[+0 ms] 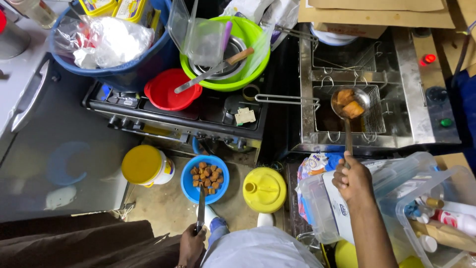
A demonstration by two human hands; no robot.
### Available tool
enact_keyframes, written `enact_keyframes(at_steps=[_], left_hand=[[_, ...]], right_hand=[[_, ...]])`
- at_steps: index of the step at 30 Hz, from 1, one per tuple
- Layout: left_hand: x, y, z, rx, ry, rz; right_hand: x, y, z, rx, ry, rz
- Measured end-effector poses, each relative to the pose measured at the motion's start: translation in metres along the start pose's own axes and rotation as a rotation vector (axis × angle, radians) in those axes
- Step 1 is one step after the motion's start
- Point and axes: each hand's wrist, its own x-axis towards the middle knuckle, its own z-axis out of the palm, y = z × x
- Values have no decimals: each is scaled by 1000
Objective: Frying dough balls in a deep fryer, using a slotted spoon to turn and remove them and a knife to separate them.
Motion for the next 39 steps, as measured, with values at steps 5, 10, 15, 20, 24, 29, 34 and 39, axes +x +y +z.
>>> enact_keyframes(at_steps=[5,10,15,20,24,29,34,39], left_hand=[[7,-5,0,17,7,3],[15,-13,2,-29,-5,1],[2,-4,-2,-40,2,-10],[11,-14,0,-59,14,-31],[23,-28,3,-110,26,-3],[10,-19,-2,-67,20,26],[1,0,-8,-28,15,-14],[14,-15,-12,39,54,16]], right_hand=[[-16,-2,7,-31,-5,-13],[-9,-1,6,8,-36,9],[9,6,-4,13,-65,16],[33,14,-15,18,-38,13],[50,16,-24,41,-10,3],[102,26,-68,-42,-188,54],[38,1,-57,-130,-254,-52],[5,-33,-79,-194,-634,-84]])
